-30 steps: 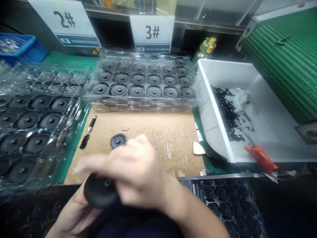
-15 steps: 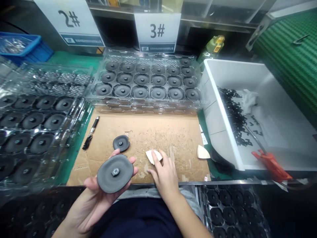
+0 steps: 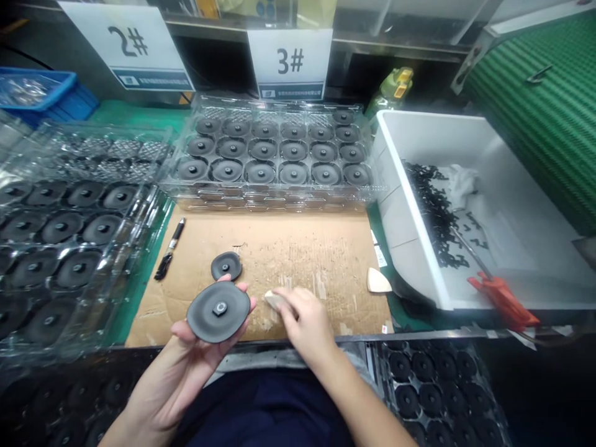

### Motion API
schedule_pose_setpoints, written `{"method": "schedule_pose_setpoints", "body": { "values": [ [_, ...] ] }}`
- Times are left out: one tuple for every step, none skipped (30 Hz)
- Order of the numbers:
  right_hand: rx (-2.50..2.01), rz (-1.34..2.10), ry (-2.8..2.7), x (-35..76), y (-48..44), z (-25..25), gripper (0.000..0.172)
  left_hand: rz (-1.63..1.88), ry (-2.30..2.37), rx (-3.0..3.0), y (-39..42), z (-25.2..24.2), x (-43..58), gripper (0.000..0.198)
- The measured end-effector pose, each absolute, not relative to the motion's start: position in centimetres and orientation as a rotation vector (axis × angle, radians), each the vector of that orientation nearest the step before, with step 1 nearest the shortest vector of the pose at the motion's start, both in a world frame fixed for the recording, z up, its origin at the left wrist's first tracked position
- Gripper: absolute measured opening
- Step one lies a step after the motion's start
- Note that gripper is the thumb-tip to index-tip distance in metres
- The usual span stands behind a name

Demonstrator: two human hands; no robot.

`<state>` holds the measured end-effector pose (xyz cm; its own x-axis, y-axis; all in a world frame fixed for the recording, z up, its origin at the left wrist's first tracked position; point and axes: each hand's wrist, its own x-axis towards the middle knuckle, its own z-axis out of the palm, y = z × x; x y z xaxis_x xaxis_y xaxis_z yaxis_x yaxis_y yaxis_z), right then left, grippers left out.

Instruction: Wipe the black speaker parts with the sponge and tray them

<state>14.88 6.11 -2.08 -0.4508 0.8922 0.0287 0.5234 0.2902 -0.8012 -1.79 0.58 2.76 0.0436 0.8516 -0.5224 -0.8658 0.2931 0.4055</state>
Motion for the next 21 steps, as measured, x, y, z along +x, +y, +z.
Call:
{"method": "schedule_pose_setpoints", "body": {
  "values": [
    [-1.281,1.028,-2.028,14.7,6.4,-0.7,0.024,1.322,0.802,0.003,0.6,2.8,-1.6,0.057],
    [-1.277,1.031,-1.979,14.4,6.6,1.0,0.025,1.332,0.824,0.031,0.7,2.9,-1.3,0.056],
    [-1.219,1.051,-1.911,14.0,6.7,2.8,0.027,1.346,0.843,0.055,0.7,3.0,-1.0,0.055],
    [-1.127,1.077,-1.892,13.5,6.8,4.5,0.030,1.344,0.858,0.064,0.7,3.1,-0.8,0.053],
    [-1.001,1.075,-1.936,12.9,6.9,6.2,0.032,1.334,0.863,0.061,0.7,3.1,-0.7,0.051],
    [-0.908,1.092,-2.000,12.4,6.9,7.5,0.033,1.319,0.864,0.054,0.7,3.1,-0.6,0.048],
    [-0.834,1.130,-2.095,11.9,6.9,8.6,0.032,1.310,0.873,0.049,0.6,3.1,-0.6,0.047],
    [-0.790,1.179,-2.194,11.5,7.0,9.3,0.029,1.320,0.887,0.051,0.5,3.1,-0.7,0.047],
    [-0.780,1.228,-2.279,11.2,7.1,9.6,0.027,1.348,0.905,0.063,0.4,3.0,-0.9,0.047],
    [-0.794,1.255,-2.327,10.8,7.3,9.7,0.024,1.383,0.914,0.080,0.3,3.0,-1.0,0.047],
    [-0.804,1.234,-2.332,10.4,7.4,9.5,0.023,1.418,0.902,0.099,0.3,3.1,-1.1,0.047],
    [-0.812,1.162,-2.291,10.1,7.5,9.3,0.024,1.432,0.871,0.107,0.3,3.2,-1.2,0.046],
    [-0.805,1.086,-2.229,9.8,7.4,8.9,0.026,1.430,0.831,0.106,0.3,3.3,-1.3,0.042],
    [-0.780,1.043,-2.172,9.7,7.3,8.7,0.029,1.413,0.805,0.100,0.3,3.5,-1.4,0.039],
    [-0.738,1.052,-2.140,9.7,7.2,8.5,0.031,1.395,0.800,0.097,0.3,3.7,-1.6,0.038],
    [-0.701,1.110,-2.143,10.1,7.0,8.5,0.031,1.381,0.812,0.098,0.3,3.9,-1.7,0.039],
    [-0.683,1.199,-2.175,10.6,6.8,8.6,0.030,1.367,0.835,0.099,0.3,4.0,-1.9,0.042],
    [-0.699,1.290,-2.218,11.3,6.6,8.8,0.028,1.354,0.859,0.099,0.2,4.2,-2.1,0.045],
    [-0.754,1.351,-2.257,12.1,6.5,9.1,0.026,1.342,0.871,0.099,0.2,4.2,-2.2,0.048],
    [-0.834,1.367,-2.289,12.9,6.4,9.4,0.025,1.329,0.865,0.101,0.1,4.2,-2.2,0.051],
    [-0.926,1.336,-2.315,13.5,6.4,9.7,0.024,1.318,0.854,0.095,0.1,4.2,-2.2,0.053]
  ]
}}
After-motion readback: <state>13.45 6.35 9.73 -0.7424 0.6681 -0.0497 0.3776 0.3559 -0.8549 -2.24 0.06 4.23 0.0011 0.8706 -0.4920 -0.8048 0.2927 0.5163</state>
